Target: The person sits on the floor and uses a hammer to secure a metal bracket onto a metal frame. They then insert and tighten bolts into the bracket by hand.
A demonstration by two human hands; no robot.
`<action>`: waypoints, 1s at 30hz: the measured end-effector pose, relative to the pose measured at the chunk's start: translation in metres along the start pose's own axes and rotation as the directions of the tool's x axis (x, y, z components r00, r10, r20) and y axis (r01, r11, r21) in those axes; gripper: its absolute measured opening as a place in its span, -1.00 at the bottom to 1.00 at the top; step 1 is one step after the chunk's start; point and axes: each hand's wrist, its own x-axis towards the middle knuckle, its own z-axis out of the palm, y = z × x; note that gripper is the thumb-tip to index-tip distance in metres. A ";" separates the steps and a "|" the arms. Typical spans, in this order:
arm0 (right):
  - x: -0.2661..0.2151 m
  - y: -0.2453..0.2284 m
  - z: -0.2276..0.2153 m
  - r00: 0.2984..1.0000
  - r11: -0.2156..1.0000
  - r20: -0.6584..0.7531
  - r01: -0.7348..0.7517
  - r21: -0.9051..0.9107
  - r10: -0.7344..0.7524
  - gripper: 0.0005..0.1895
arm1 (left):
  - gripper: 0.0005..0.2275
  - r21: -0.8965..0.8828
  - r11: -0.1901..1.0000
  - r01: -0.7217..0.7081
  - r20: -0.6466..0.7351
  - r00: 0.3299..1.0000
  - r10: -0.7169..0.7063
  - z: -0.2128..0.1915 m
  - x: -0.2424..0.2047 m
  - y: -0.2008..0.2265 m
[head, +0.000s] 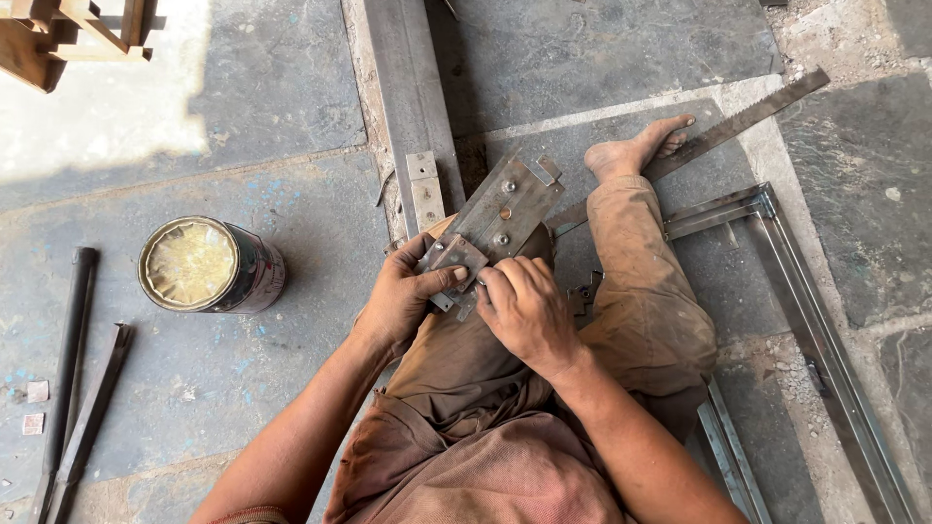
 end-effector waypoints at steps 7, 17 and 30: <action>0.004 -0.012 -0.001 0.998 0.993 0.020 -0.062 -0.103 0.064 -0.78 | -0.67 -0.026 1.000 0.003 -0.012 1.000 -0.004 -0.001 0.001 -0.006; 0.003 -0.007 -0.015 0.997 0.986 -0.020 -0.074 0.147 0.077 -0.79 | -0.67 -0.090 0.996 -0.002 -0.067 0.998 -0.004 0.008 -0.014 0.003; -0.012 -0.013 -0.040 0.978 0.856 0.140 0.062 0.514 -0.155 -0.82 | -0.46 -0.202 0.914 0.352 0.181 0.930 -0.319 -0.025 -0.050 0.006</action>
